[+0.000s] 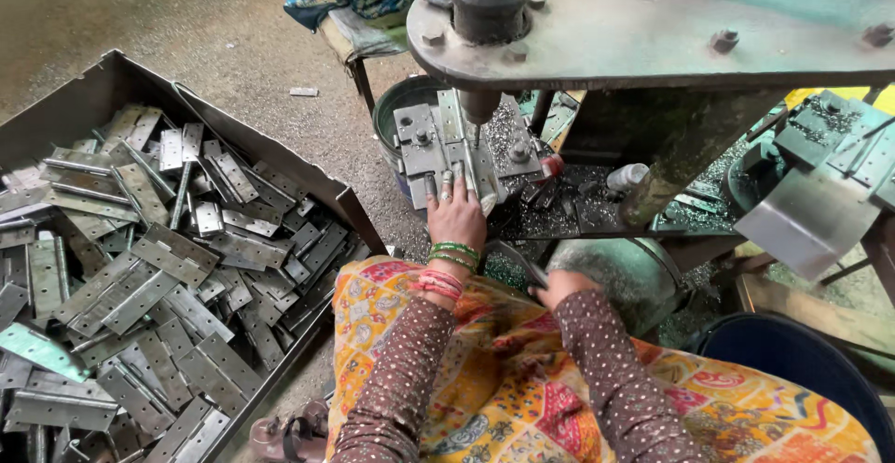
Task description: The person operates a drill press to machine metal brackets. They pick up brackets from a nearby bin, position them under the drill, activate the machine, and then return the processed pieces to the bin.
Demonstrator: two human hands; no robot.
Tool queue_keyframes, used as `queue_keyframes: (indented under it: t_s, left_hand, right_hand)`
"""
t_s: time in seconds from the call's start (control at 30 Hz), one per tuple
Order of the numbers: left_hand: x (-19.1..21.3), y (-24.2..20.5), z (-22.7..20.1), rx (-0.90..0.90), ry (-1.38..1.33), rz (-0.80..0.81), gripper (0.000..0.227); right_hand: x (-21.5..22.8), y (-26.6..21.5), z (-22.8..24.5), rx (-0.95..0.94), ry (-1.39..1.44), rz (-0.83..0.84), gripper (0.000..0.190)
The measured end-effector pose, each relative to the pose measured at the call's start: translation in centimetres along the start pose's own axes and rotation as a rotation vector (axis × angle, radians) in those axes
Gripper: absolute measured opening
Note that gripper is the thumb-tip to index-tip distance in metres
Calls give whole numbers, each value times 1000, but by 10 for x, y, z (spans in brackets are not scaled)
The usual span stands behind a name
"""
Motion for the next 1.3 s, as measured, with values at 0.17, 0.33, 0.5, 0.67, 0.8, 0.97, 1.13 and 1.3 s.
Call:
queue_keyframes:
  t_s: [0.17,0.33,0.5,0.67,0.8,0.97,1.13,1.3]
  left_hand:
    - [-12,20,6,40,-8,-70,37]
    - [-7,34,9,44,3,-113,36]
    - [-8,19,5,55,-42,-106,34]
    - [2,10,1,-34,62,-200,36]
    - [-2,26,4,-17,-28,-210,37]
    - [-28,45,16,69,-66,17,35]
    - [-6,42,16,21,-89,-170,40]
    - [-16,29,17,34,-117,-27,33]
  right_hand:
    - [9,9,6,-2,-26,115,49]
    - [-44,3,-17,-66,62,83,57]
    - [-75,4,-26,-10,-35,0,45]
    - [-31,2,-6,-7,74,-12,44]
    - [10,13,8,8,-24,51,45]
    - [-5,8,4,19,27,59,45]
    - [-65,2,-16,31,-40,42,42]
    - [-57,2,-19,-3,69,-48,43]
Point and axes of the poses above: each hand's wrist, its own y-axis towards the middle knuckle, its own x-axis out of the back of the hand, z = x × y, the point moved 10 cm from there along y, towards the middle knuckle, and after that the axes turned 13 degrees about -z, right-handed, at the moved point
